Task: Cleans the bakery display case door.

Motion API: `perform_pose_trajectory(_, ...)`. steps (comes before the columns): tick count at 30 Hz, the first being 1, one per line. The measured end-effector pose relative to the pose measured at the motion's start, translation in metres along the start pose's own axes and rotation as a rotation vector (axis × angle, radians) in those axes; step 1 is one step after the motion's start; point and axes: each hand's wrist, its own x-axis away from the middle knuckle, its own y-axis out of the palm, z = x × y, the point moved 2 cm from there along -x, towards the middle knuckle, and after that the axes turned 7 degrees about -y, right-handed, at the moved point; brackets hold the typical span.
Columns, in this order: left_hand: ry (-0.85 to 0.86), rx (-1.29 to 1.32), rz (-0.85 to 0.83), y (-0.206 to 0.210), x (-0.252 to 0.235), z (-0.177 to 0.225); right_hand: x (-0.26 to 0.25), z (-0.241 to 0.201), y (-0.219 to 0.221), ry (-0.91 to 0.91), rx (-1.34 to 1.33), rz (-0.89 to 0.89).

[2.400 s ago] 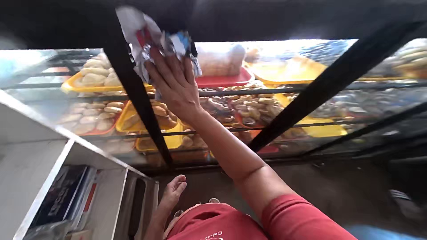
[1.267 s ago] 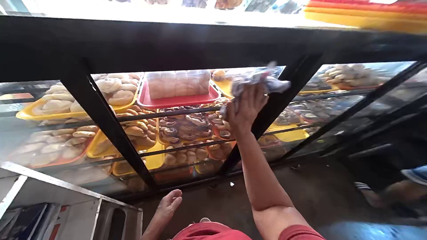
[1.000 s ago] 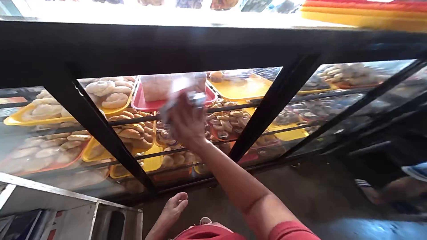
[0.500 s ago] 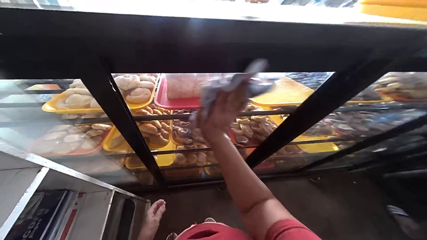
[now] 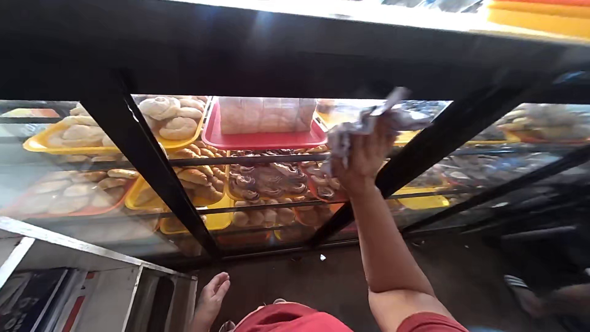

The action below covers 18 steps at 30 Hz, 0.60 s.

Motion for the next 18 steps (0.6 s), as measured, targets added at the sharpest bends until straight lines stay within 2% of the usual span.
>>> perform_pose_trajectory(3,-0.029,0.009,0.047,-0.006,0.002,-0.004,0.015,0.030,-0.014,0.252,0.060,0.012)
perform_pose_trajectory(6,-0.026,-0.011,0.021,0.001,-0.002,0.008,0.002,-0.017,-0.011,0.482,-0.005,0.004)
perform_pose_trajectory(7,-0.015,-0.031,-0.006,0.007,-0.005,0.016,-0.004,-0.043,-0.007,0.461,-0.025,-0.010)
perform_pose_trajectory(8,0.010,-0.061,-0.038,0.014,-0.009,0.026,-0.011,-0.070,-0.001,0.366,-0.056,-0.014)
perform_pose_trajectory(10,0.064,-0.134,-0.134,0.028,-0.014,0.042,-0.016,-0.115,0.013,0.087,-0.118,-0.039)
perform_pose_trajectory(11,0.080,-0.172,-0.195,0.034,-0.013,0.050,-0.013,-0.122,0.019,-0.055,-0.140,-0.044)
perform_pose_trajectory(13,0.101,-0.227,-0.295,0.039,-0.011,0.059,-0.007,-0.105,0.020,-0.214,-0.157,-0.100)
perform_pose_trajectory(14,0.102,-0.231,-0.316,0.038,-0.009,0.059,0.000,-0.086,0.016,-0.203,-0.141,-0.114)
perform_pose_trajectory(15,0.103,-0.226,-0.310,0.033,-0.006,0.057,0.010,-0.064,0.010,-0.131,-0.133,-0.105)
perform_pose_trajectory(18,0.067,-0.165,-0.172,0.011,0.004,0.034,0.042,-0.001,0.000,0.248,-0.125,0.060)
